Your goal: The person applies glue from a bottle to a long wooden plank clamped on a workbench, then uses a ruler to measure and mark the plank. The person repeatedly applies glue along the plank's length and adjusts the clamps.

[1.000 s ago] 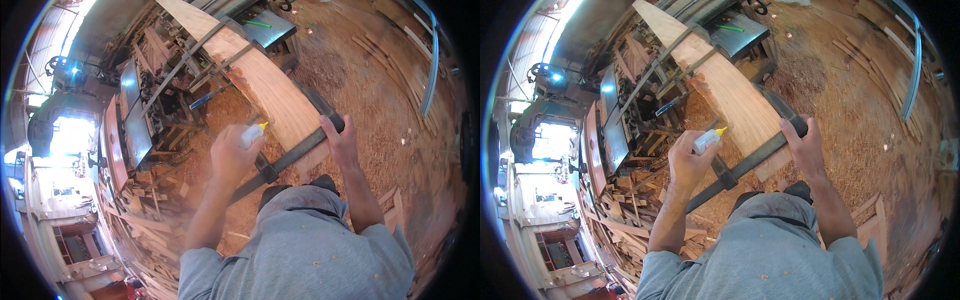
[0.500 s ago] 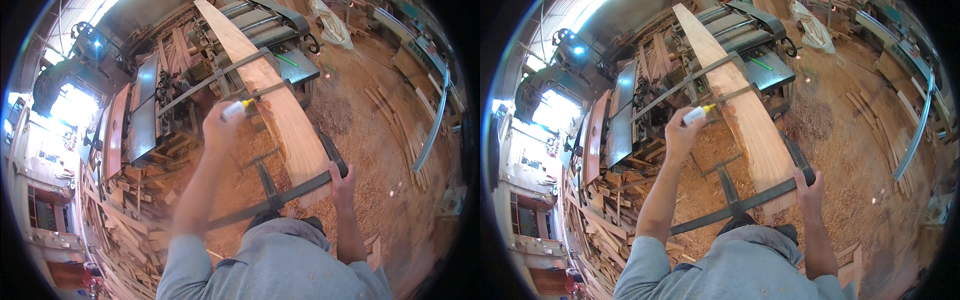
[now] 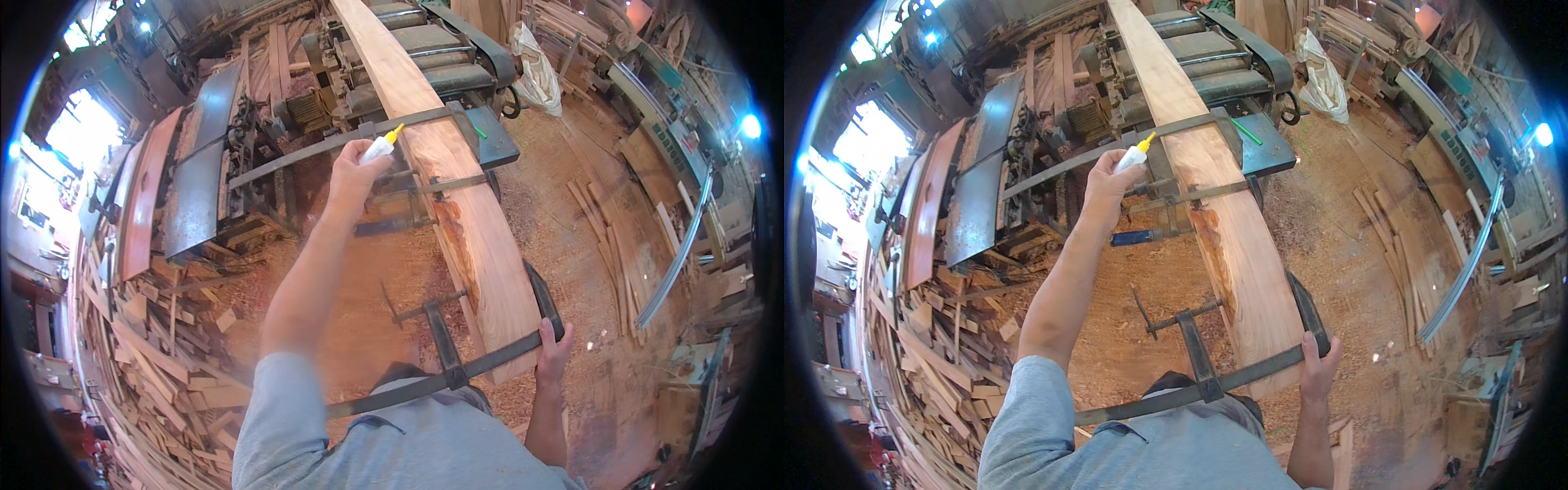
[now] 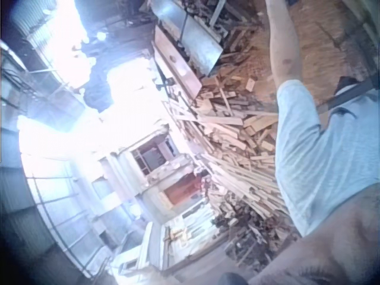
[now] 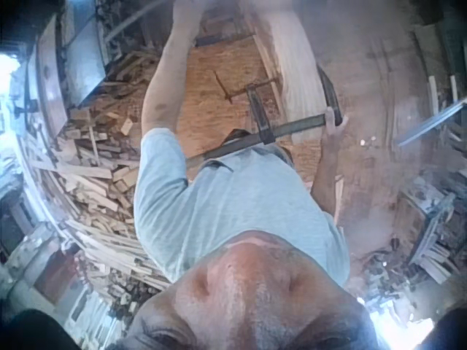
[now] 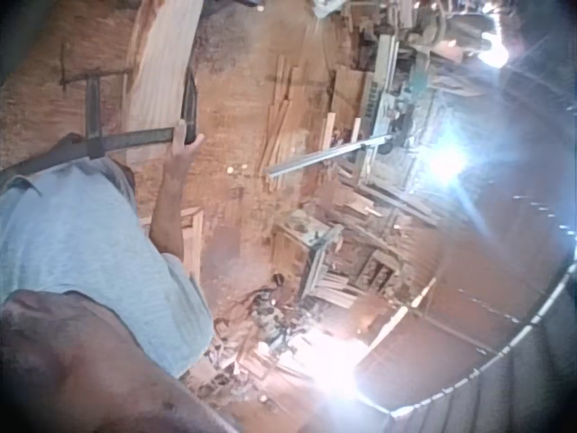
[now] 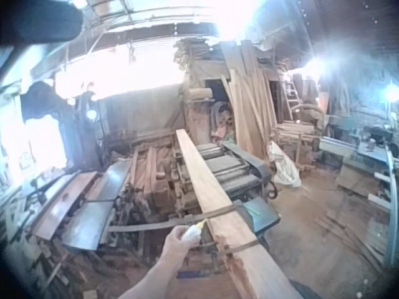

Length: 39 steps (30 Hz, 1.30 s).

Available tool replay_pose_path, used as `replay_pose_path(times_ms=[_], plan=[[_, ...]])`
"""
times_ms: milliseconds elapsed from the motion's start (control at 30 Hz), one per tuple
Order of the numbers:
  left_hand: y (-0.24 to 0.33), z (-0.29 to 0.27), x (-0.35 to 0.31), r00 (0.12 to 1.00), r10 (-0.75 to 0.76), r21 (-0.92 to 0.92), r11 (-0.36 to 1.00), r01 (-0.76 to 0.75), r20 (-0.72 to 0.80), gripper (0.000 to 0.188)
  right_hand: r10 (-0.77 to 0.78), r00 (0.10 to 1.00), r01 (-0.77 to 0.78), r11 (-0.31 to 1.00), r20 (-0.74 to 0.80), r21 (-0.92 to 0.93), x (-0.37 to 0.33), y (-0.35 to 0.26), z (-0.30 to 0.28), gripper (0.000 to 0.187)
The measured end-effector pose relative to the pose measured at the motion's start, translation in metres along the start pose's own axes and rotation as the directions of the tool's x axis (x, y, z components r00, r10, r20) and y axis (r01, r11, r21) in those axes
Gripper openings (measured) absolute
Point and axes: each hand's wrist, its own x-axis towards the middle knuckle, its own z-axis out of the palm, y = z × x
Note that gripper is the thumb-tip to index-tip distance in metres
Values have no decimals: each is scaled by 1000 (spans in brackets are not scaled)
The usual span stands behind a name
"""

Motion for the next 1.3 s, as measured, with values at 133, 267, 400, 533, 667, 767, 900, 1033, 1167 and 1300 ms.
replay_pose_path(times_ms=[133, 267, 400, 533, 667, 767, 900, 1033, 1167, 1300], plan=[[16, 18, -29, 955, 38, 77, 995, -63, 295, 32, 25, 1000, -24, 997, -7, 72, -1, 5, 0, 30], [26, 54, -69, 728, 286, 242, 815, -526, 623, 43, 6, 1000, -6, 1000, 3, -29, -2, -3, 0, 29], [12, 83, -88, 633, 306, 251, 731, -635, 712, 38, 60, 998, -56, 990, -28, 126, -6, -10, 9, 31], [12, 87, -92, 646, 202, 310, 747, -587, 736, 39, 20, 1000, -19, 996, -18, 84, -3, -6, 7, 30], [14, 89, -92, 655, 150, 343, 754, -561, 741, 42, -47, 999, 46, 998, -25, -31, 3, 11, 0, 28], [15, 89, -94, 658, 124, 371, 742, -558, 742, 45, 37, 999, -35, 995, 20, -95, 1, 5, -7, 32], [27, 73, -95, 705, 269, 375, 695, -614, 656, 47, -4, 986, 43, 973, 166, -229, 11, -3, -26, 31], [38, 15, -74, 797, 531, 373, 704, -604, 288, 39, 10, 990, 1, 997, 142, -80, 67, -33, -46, 42], [-40, -57, -30, 956, 201, 374, 921, -109, -216, 34, -199, 967, 224, 961, 161, -163, 161, -104, 13, 43], [-116, -71, -21, 989, -87, 379, 917, 125, -115, 51, -271, 833, 364, 925, 482, -109, 267, -155, 155, 57]])
